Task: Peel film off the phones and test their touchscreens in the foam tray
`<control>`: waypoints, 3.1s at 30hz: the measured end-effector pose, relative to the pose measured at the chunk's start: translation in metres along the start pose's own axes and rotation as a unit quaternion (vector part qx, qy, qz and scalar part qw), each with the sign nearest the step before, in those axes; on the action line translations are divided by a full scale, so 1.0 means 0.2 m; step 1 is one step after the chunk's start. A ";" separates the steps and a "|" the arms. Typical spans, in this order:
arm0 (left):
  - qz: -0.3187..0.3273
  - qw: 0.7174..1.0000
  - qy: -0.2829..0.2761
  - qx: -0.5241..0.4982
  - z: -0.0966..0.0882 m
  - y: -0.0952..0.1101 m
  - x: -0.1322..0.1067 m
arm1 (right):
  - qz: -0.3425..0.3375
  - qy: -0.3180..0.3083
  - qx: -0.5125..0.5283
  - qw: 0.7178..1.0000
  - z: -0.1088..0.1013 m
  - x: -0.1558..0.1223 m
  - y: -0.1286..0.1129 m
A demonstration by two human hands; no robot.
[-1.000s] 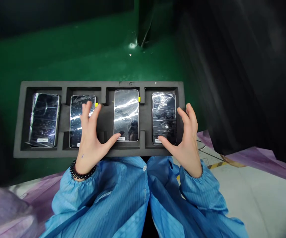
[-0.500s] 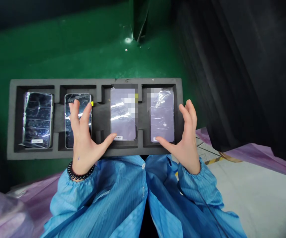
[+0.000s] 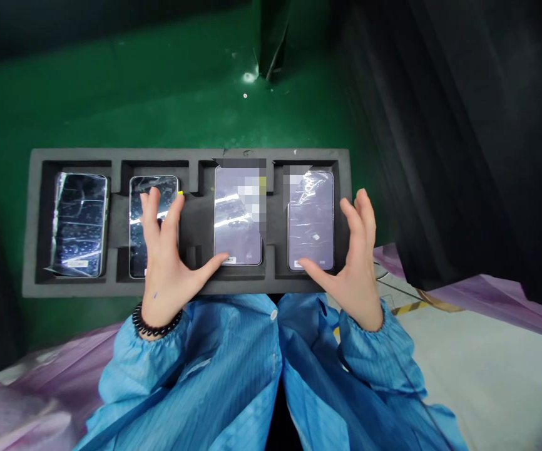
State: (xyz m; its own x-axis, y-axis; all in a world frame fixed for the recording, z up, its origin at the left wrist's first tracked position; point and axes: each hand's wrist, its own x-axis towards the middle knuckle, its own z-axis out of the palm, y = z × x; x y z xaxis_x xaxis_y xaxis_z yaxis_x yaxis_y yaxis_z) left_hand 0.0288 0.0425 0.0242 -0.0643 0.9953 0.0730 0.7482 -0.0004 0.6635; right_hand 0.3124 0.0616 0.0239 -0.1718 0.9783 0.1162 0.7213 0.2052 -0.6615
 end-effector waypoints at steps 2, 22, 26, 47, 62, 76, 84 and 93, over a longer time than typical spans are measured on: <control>-0.004 1.000 -0.013 -0.003 0.01 -0.01 0.01 | -0.005 -0.027 -0.020 0.999 0.00 0.01 0.00; 0.005 1.000 -0.018 0.016 0.01 -0.01 0.01 | 0.008 -0.030 -0.018 0.999 0.00 0.02 0.00; 0.019 0.999 0.020 0.019 -0.01 0.01 0.00 | 0.024 0.002 0.019 1.000 0.00 0.01 0.00; 0.025 0.997 0.025 0.068 -0.02 0.02 -0.01 | 0.002 -0.020 0.000 1.000 -0.01 0.01 0.01; 0.047 0.995 0.029 0.087 0.00 0.05 0.01 | 0.017 -0.002 -0.009 1.000 -0.01 0.04 0.01; 0.096 0.981 -0.024 0.167 0.12 0.11 0.11 | -0.011 -0.021 -0.104 0.994 0.01 0.10 0.02; 0.090 0.983 -0.013 0.162 0.12 0.13 0.12 | -0.012 0.019 -0.089 0.996 0.00 0.08 0.02; 0.276 0.922 -0.159 0.219 -0.08 0.23 0.16 | -0.032 0.057 -0.144 0.987 -0.08 0.02 0.06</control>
State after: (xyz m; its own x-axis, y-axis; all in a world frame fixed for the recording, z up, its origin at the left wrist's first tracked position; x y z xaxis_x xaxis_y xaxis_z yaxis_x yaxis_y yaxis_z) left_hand 0.0508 0.0738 0.0688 0.5520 0.8328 0.0416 0.8078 -0.5464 0.2211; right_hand 0.3311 0.0681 0.0295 -0.1579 0.9568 0.2443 0.8751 0.2502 -0.4143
